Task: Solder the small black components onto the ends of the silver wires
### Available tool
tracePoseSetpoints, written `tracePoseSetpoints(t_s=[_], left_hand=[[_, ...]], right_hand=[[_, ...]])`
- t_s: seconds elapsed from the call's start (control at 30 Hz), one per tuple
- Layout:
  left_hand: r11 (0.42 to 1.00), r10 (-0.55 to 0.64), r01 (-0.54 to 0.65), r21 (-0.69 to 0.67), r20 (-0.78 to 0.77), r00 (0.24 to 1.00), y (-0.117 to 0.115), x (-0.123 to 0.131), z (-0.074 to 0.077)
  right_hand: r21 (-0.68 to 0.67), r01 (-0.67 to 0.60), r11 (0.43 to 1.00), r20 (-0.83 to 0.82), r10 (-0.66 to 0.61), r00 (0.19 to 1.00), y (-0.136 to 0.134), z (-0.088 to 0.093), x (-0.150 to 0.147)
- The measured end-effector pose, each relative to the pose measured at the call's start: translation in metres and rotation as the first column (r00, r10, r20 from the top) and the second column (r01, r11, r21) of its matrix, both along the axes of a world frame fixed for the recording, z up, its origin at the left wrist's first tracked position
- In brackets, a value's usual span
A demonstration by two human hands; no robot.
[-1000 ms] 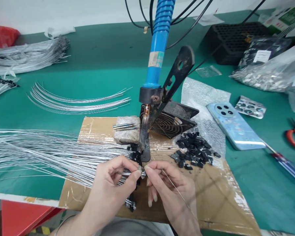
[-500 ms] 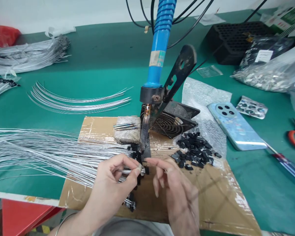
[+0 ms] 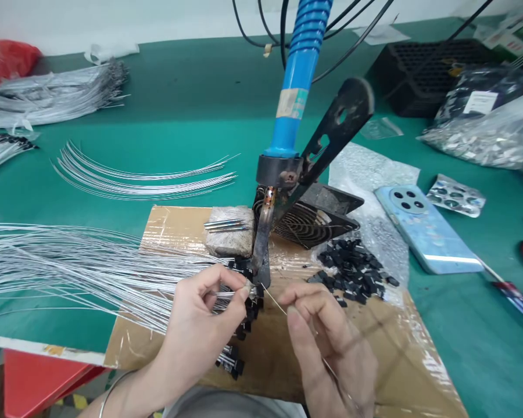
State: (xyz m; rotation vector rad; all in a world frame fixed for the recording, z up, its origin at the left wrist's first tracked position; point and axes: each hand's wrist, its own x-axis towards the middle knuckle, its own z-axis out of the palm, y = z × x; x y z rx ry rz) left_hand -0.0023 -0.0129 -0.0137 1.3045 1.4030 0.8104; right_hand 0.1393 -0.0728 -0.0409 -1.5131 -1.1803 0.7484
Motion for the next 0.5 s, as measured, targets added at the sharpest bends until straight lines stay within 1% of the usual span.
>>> tracePoseSetpoints(t_s=[0.07,0.2,0.33,0.5], left_hand=[[1.000,0.008,-0.009,0.007,0.015,1.000,0.0016,0.0005,0.0005],[1.000,0.019,-0.020,0.020,0.033,0.999,0.0045,0.0020,0.0057],[0.999,0.029,-0.030,0.023,0.035,0.999,0.0065,0.0043,0.0095],[0.999,0.041,-0.041,0.029,0.022,0.999,0.0095,0.0059,0.0087]], right_hand=[[-0.002,0.036,0.999,-0.057,-0.036,0.998,0.0019,0.0028,-0.0045],[-0.077,0.031,0.997,-0.211,-0.047,0.976,0.0025,0.0078,-0.0097],[-0.120,0.047,0.992,-0.327,-0.084,0.941,0.0048,0.0099,-0.0091],[-0.107,0.027,0.994,-0.389,-0.067,0.919,0.0101,0.0086,-0.0063]])
